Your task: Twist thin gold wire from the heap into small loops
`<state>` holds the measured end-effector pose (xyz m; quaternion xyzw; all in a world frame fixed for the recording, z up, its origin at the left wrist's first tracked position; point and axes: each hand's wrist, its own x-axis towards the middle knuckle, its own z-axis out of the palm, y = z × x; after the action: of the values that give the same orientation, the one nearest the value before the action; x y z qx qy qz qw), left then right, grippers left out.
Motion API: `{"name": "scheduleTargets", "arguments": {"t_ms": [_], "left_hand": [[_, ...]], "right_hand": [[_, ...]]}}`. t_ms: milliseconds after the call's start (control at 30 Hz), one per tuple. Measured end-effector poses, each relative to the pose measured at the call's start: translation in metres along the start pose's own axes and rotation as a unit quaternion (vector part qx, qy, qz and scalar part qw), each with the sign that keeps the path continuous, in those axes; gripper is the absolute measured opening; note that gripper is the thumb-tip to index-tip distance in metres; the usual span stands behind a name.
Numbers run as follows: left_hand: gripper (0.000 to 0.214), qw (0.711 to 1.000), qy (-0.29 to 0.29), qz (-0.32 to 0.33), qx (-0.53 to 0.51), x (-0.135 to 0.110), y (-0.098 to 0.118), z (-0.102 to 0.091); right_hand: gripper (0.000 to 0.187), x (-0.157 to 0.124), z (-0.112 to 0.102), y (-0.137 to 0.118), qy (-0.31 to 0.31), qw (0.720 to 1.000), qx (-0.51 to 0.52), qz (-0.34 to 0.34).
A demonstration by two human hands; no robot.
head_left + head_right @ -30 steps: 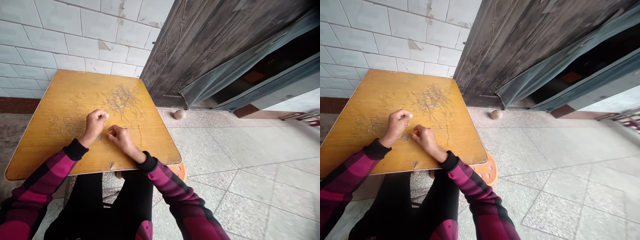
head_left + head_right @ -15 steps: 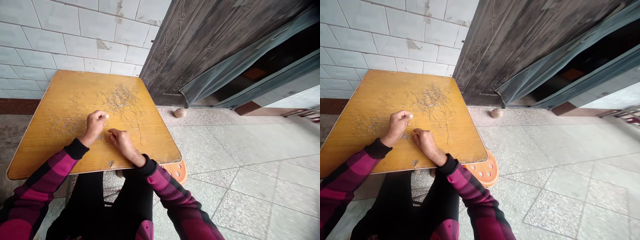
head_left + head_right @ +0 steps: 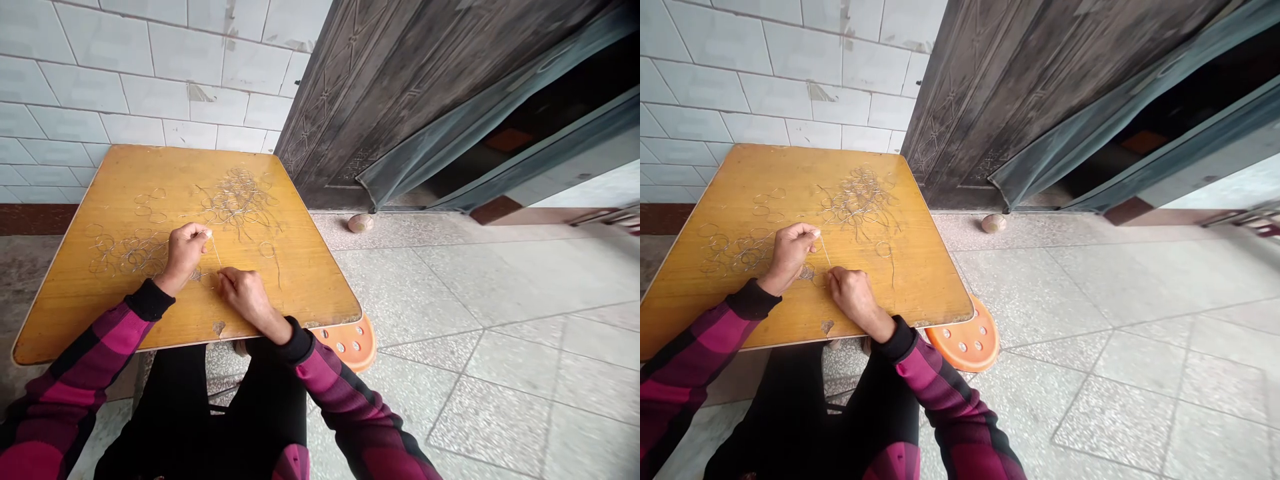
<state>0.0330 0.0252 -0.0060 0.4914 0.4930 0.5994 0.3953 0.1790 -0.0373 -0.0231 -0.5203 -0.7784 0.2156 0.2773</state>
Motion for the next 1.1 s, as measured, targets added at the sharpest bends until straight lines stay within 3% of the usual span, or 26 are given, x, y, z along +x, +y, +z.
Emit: {"name": "scheduleTargets", "arguments": {"t_ms": [100,267,433,500,633,833,967,1100], "left_hand": [[0.013,1.0,0.003,0.0,-0.008,0.0,0.003,0.0],[0.014,0.999,-0.005,-0.011,-0.033,0.002,0.007,-0.002],[0.014,0.997,-0.069,-0.032,-0.033,-0.001,0.004,0.0],[0.014,0.995,-0.086,-0.039,-0.029,-0.005,0.003,0.003],[0.018,0.992,-0.105,-0.059,-0.031,-0.012,0.002,0.008],[0.021,0.989,-0.121,-0.073,-0.037,-0.02,0.0,0.013],[0.024,0.989,-0.119,-0.077,-0.048,-0.02,0.001,0.012],[0.029,0.992,-0.091,-0.078,-0.051,-0.016,0.005,0.009]], "right_hand": [[0.024,-0.002,-0.002,-0.002,0.003,1.0,0.014,0.003],[0.032,-0.011,-0.019,0.006,-0.045,0.999,0.004,0.014],[0.028,-0.007,-0.041,0.018,0.032,0.997,0.06,0.027],[0.024,0.001,-0.043,0.021,0.05,0.994,0.095,0.029],[0.028,0.016,-0.032,0.026,0.014,0.982,0.179,0.053],[0.023,0.017,-0.022,0.024,-0.007,0.964,0.256,0.071],[0.021,0.014,-0.029,0.025,-0.004,0.96,0.266,0.083],[0.024,0.008,-0.047,0.042,0.007,0.955,0.269,0.122]]}}
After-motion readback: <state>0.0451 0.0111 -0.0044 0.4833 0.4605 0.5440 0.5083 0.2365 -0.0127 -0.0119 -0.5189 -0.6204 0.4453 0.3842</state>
